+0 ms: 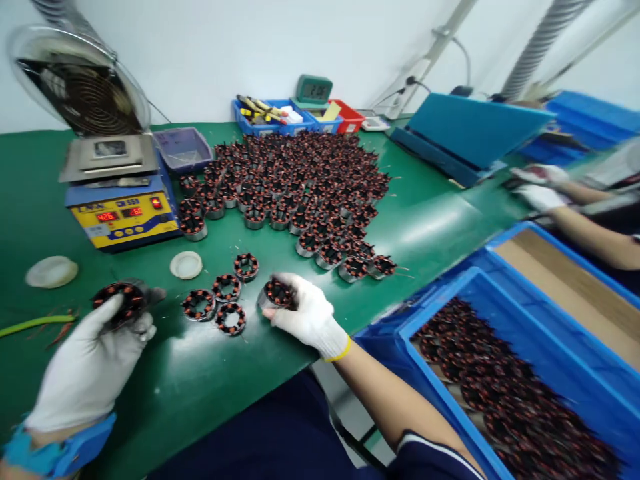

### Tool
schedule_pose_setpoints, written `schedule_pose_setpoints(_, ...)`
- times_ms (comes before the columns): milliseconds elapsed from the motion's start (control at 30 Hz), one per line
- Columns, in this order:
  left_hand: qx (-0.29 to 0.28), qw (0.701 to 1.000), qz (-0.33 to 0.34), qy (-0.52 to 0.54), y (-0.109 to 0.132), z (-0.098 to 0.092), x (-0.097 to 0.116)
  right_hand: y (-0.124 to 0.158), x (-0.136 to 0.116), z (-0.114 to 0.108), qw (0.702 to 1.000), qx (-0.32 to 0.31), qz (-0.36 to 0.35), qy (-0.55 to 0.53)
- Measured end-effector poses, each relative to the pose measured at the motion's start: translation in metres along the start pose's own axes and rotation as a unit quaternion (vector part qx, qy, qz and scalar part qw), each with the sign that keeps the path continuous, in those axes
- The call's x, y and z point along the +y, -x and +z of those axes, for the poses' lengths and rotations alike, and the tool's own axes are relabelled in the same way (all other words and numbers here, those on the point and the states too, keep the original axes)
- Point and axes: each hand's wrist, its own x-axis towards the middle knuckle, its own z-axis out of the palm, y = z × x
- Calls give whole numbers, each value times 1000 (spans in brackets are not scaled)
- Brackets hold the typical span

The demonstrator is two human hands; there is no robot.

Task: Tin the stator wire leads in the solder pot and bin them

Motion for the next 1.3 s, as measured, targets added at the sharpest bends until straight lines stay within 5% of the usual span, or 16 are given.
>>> schedule_pose_setpoints(100,-9,1000,2,1,6,5,-1,-1,3,3,961,61,-102,248)
schedule_pose_setpoints(200,-48,999,9,-12,8,4,-2,-3,-3,-2,917,36,-208,339)
schedule_pose_setpoints(367,-143,987,-6,-72,14,-1,-4,-4,-52,-4,878,5,-368,304)
schedule_pose_setpoints(600,-263,955,-60,-122,28,-2,2,-31,-103,62,855,-216,-425,204)
schedule_pose_setpoints(667,-230,967,10,-105,29,-3,4,-36,-103,67,855,-193,-442,192)
schedule_pose_setpoints(733,-154,966,149,-143,30,-3,5,-38,-100,65,848,-145,-473,192)
schedule_pose_setpoints(800,-86,926,273,-245,31,-4,7,-39,-99,60,834,-124,-499,201)
schedule_pose_setpoints(867,-75,883,304,-350,32,-6,10,-39,-100,54,823,-123,-507,225)
schedule_pose_setpoints(900,-110,873,280,-385,34,-7,13,-40,-101,50,819,-120,-508,239)
schedule_pose_setpoints(1033,-397,833,104,-372,45,-13,25,-42,-106,36,815,-67,-506,274)
schedule_pose_setpoints(1100,-325,881,156,-308,49,-14,25,-41,-108,34,816,-46,-506,276)
schedule_pose_setpoints(1167,-164,916,241,-274,47,-12,19,-37,-109,37,808,-40,-513,286)
schedule_pose_setpoints(1200,-121,914,259,-288,45,-10,15,-34,-109,40,802,-39,-519,295)
schedule_pose_setpoints(1300,-133,871,269,-388,38,-4,3,-27,-110,46,783,-23,-536,315)
